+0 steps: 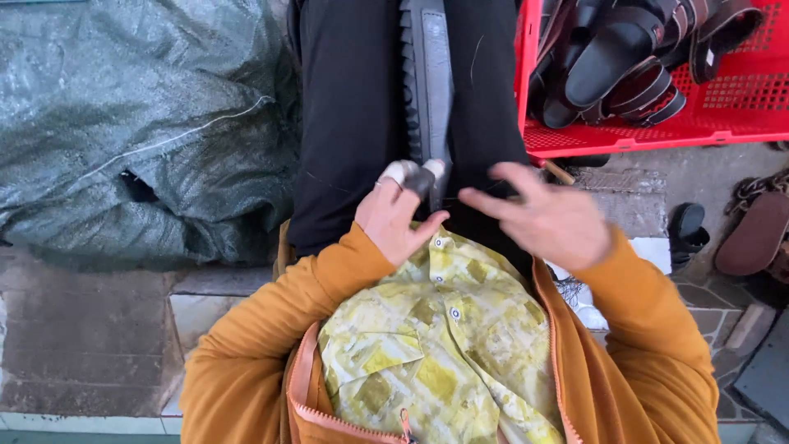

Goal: Hand-sewing a rubber sole onto a sandal using a sewing awl and thread.

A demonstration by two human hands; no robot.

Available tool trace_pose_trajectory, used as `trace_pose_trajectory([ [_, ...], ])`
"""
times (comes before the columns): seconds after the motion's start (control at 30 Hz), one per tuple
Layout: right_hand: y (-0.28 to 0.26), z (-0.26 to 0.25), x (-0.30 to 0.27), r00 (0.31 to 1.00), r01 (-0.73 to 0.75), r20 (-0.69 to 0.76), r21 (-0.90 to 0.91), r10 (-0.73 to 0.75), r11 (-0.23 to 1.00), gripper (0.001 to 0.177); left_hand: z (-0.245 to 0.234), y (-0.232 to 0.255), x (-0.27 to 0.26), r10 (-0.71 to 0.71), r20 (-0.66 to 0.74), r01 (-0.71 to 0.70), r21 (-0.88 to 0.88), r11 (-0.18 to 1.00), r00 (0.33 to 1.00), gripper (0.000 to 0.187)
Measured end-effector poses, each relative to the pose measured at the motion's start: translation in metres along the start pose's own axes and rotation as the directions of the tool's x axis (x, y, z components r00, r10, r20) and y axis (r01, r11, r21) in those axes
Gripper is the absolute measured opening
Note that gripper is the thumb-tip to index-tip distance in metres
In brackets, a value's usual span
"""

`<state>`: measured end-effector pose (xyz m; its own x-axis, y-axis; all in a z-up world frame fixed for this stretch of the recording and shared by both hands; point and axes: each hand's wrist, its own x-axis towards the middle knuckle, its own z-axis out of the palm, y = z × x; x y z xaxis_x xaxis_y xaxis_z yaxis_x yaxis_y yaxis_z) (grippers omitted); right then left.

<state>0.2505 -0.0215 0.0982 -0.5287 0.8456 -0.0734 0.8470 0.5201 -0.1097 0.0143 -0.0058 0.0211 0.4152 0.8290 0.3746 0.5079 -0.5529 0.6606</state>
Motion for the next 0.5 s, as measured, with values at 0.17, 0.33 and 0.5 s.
trace_pose_trajectory([
  [0.17,-0.004,0.009,-0.007,0.998,0.060,0.020,0.057,-0.062,0.997,0.041,-0.021,0.003,0.017,0.311,0.094,-0.308,-0.043,0.950,0.946,0.007],
  [0.33,-0.017,0.043,0.003,0.987,0.075,-0.160,0.374,-0.016,0.924,0.019,-0.017,-0.006,0.003,0.401,-0.011,-0.401,-0.025,0.916,0.916,0.020],
  [0.5,-0.021,0.041,0.002,0.987,0.077,-0.158,0.399,-0.014,0.914,0.017,-0.019,-0.005,-0.003,0.381,0.034,-0.380,-0.031,0.924,0.924,0.027],
])
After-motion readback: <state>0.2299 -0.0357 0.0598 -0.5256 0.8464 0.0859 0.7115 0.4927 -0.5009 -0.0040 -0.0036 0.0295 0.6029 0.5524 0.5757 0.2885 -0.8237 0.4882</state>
